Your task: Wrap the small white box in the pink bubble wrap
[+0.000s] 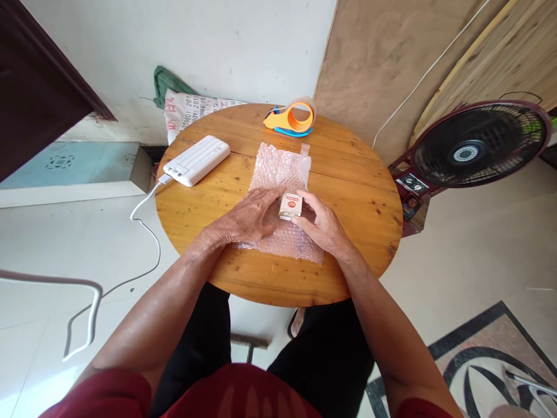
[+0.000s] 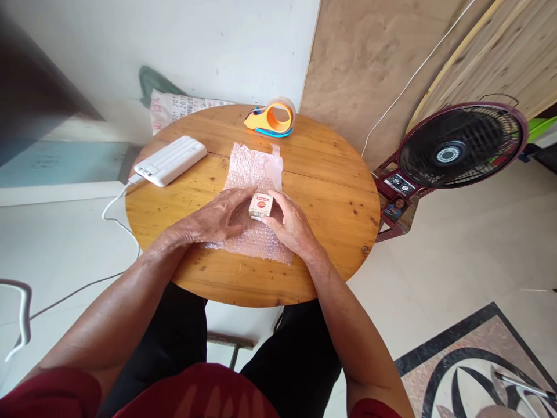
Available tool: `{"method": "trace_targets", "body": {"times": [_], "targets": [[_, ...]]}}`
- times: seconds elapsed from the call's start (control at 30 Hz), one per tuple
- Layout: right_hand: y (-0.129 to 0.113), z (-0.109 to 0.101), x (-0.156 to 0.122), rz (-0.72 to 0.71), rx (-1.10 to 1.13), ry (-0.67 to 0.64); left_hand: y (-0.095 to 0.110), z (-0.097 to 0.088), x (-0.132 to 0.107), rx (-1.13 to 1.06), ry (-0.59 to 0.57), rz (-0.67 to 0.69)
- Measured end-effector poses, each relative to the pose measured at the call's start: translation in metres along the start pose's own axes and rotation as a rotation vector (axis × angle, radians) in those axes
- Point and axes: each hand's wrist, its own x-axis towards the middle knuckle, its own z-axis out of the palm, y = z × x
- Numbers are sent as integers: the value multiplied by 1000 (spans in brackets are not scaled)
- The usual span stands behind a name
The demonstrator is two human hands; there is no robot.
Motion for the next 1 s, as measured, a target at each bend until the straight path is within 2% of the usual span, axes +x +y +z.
{"method": "trace_targets", "body": {"times": [0.5, 0.63, 0.7, 0.77, 0.9, 1.0], "targets": [[-6, -1, 1, 9, -47, -9, -2, 1, 0, 18, 2, -8], [-4, -1, 0, 5, -55, 6, 9, -12, -8, -7, -16, -90], [-4, 0, 1, 7, -48, 10, 20, -20, -19, 55, 20, -138], [-6, -1, 1, 19, -13, 5, 31, -24, -33, 151, 42, -89], [-8, -2, 1, 45, 70, -6, 46, -10, -57, 295, -6, 10], [-6, -3, 1, 42, 152, -8, 50, 8, -64, 345, -2, 5]]}}
